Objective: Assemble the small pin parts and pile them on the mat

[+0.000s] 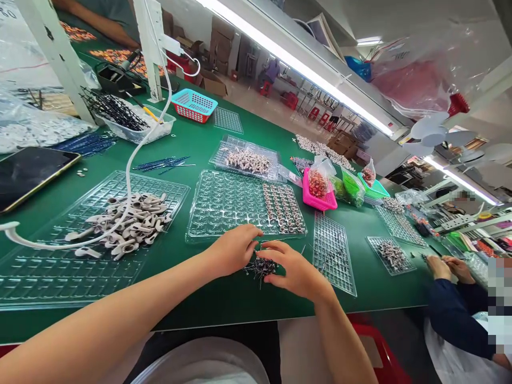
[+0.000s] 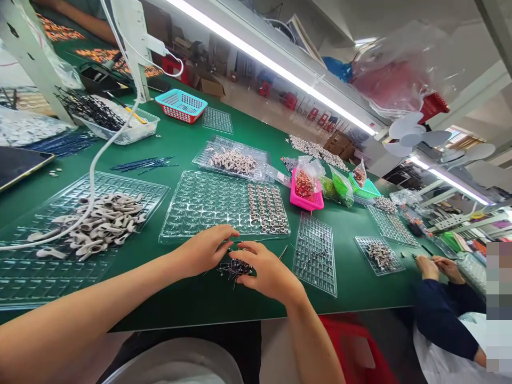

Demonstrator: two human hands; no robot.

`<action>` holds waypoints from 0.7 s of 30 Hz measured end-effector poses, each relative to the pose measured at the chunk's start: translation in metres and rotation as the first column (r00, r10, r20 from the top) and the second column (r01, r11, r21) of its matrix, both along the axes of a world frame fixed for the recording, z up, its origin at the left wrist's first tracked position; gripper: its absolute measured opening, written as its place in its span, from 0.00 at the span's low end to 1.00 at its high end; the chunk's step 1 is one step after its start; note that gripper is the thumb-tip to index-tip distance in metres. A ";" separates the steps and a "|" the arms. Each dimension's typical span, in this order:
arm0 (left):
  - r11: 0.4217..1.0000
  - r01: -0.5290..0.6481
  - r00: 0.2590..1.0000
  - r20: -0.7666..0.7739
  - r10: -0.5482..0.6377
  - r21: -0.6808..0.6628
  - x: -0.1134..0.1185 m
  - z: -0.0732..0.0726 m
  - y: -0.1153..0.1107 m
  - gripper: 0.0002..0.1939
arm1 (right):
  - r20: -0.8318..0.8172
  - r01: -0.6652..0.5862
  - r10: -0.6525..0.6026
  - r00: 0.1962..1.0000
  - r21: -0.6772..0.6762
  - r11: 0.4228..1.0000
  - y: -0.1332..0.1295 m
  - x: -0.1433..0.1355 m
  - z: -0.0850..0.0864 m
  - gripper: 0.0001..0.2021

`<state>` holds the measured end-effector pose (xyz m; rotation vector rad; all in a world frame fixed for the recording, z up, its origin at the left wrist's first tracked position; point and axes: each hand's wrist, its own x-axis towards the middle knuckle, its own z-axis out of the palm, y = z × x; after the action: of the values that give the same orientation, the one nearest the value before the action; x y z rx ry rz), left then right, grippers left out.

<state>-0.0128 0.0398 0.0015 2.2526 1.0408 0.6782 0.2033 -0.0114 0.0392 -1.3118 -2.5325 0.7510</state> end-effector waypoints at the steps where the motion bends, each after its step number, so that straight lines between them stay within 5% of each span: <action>1: 1.000 0.023 1.000 0.011 -0.023 0.013 0.000 0.000 -0.001 0.15 | -0.066 0.052 -0.050 0.997 0.027 0.998 -0.006 0.004 -0.005 0.27; 4: 0.989 0.140 0.989 0.046 -0.142 0.050 0.002 0.000 -0.006 0.15 | -0.302 0.293 -0.240 0.923 0.146 0.945 -0.029 0.013 -0.025 0.21; 9: 0.968 0.248 0.969 -0.028 -0.247 0.044 0.011 -0.005 -0.016 0.16 | -0.473 0.685 -0.536 0.699 0.228 0.692 -0.055 0.011 -0.060 0.08; 18: 0.971 0.238 0.964 -0.129 -0.234 0.021 0.012 -0.003 -0.016 0.08 | -0.052 0.573 -0.584 0.810 0.287 0.768 -0.032 0.000 -0.066 0.03; 21: 0.977 0.212 0.971 -0.120 -0.208 0.023 0.008 0.001 -0.013 0.05 | -0.026 0.565 -0.595 0.803 0.350 0.747 -0.030 0.000 -0.070 0.05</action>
<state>-0.0050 0.0272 0.0029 2.4148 0.8319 0.4832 0.2028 -0.0410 -0.0305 -1.8739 -1.9725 0.1100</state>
